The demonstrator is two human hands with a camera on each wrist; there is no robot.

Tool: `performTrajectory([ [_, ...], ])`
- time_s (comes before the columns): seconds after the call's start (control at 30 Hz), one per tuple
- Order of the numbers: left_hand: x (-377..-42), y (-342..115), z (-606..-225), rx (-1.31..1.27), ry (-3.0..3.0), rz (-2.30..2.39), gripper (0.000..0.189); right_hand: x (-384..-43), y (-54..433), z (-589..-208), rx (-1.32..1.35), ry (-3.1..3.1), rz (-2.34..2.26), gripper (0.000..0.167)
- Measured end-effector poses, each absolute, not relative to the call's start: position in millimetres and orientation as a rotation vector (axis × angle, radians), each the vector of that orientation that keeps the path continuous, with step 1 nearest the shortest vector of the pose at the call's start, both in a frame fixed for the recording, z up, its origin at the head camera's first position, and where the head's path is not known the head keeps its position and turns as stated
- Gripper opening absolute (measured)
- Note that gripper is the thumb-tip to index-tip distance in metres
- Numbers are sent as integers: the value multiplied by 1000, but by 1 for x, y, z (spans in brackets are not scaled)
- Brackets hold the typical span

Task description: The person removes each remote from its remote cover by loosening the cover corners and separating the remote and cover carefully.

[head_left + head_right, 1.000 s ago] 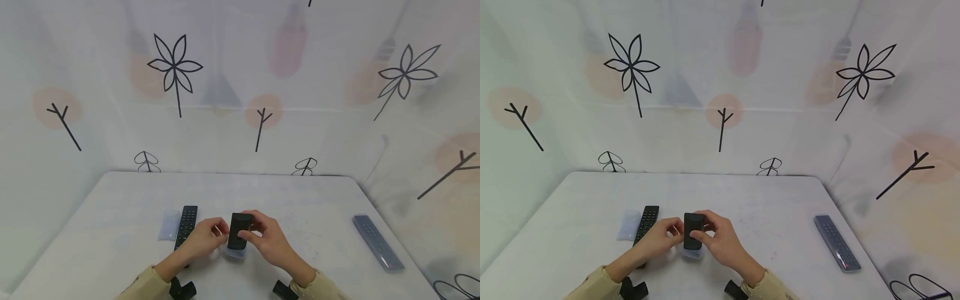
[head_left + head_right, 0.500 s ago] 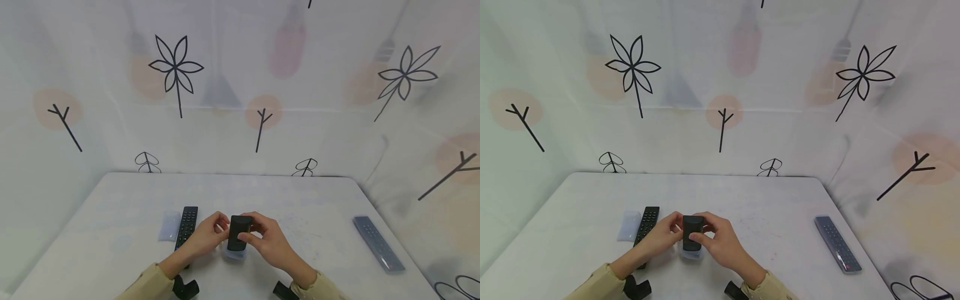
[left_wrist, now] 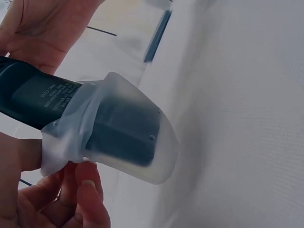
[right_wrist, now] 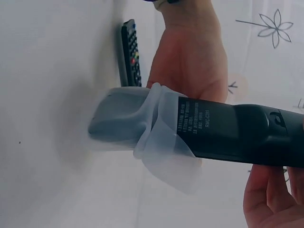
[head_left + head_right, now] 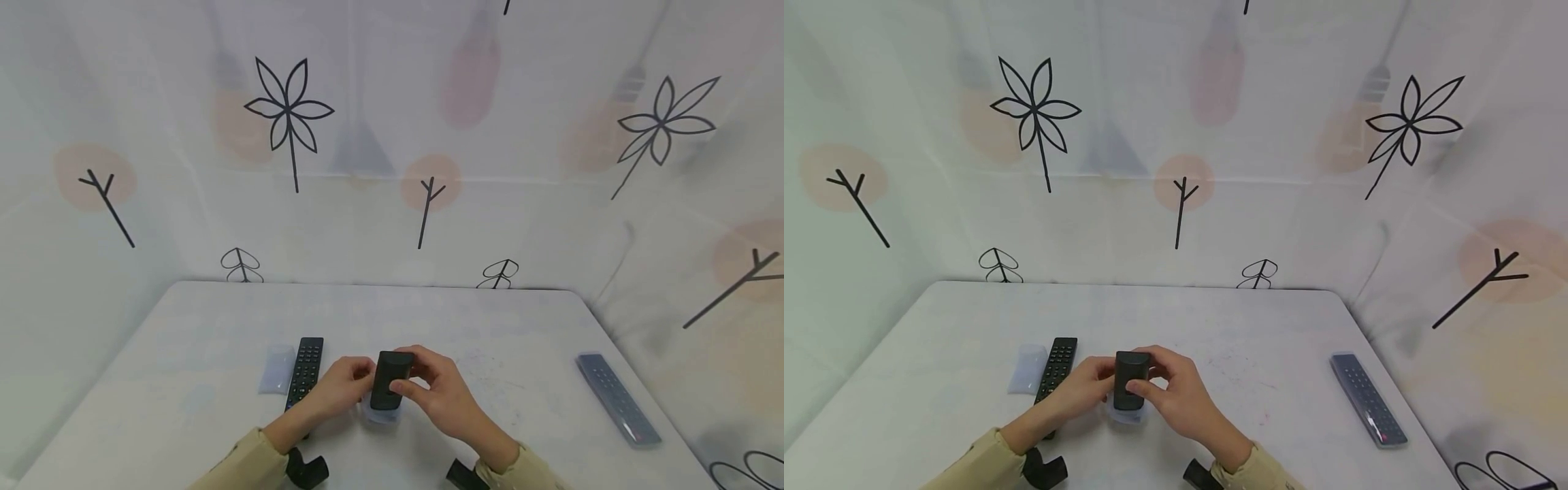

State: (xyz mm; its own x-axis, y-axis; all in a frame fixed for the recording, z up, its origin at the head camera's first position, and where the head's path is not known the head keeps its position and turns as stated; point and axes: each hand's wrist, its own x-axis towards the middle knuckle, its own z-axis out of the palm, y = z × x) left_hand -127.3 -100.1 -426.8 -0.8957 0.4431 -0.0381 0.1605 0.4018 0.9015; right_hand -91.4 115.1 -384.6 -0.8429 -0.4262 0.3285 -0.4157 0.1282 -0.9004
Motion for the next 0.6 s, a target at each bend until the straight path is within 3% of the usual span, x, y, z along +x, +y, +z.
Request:
performTrajectory([
  [0.6, -126, -102, -422, 431, 2328, 1696, 24, -95, 127, -386, -772, 2429, -2015, 48],
])
